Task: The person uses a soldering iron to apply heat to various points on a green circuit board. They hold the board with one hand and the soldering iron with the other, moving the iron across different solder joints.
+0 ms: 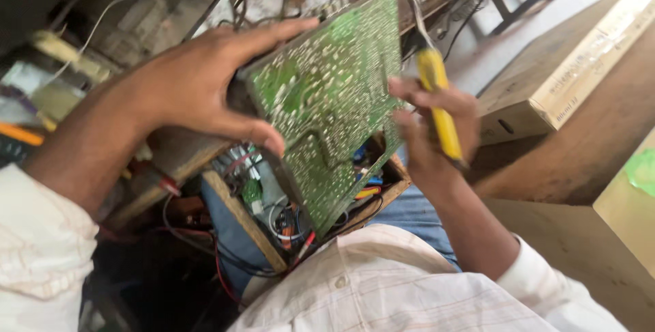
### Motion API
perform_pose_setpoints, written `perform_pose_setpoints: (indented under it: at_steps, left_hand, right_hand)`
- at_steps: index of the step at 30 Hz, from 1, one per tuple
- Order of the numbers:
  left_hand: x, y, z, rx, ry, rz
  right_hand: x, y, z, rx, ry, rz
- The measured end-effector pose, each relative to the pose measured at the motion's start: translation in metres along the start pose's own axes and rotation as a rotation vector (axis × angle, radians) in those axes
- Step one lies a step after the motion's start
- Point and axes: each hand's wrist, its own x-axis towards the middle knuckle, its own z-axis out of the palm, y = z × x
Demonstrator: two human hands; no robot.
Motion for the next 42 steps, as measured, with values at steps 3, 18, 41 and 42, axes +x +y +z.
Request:
perform_pose_setpoints:
  at_steps: [3, 18, 41, 42]
  left_hand:
    - [0.006, 0.0, -0.006, -0.121, -0.095, -0.072]
    - [0.012, -0.011, -0.012, -0.261, -0.161, -0.068]
    - [0.013, 0.001, -0.018, -0.228, -0.192, -0.225]
    - [0.013, 0.002, -0.018, -0.208, -0.235, -0.294]
  right_hand:
    - [0.032, 0.012, 0.027, 0.155, -0.091, -0.003]
    - [0.079, -0.007, 0.047, -0.234, -0.283, -0.058]
    - [0.089, 0.029, -0.041, -0.359, 0.216, 0.263]
    - [0.089, 0.033, -0.04, -0.355, 0.215, 0.258]
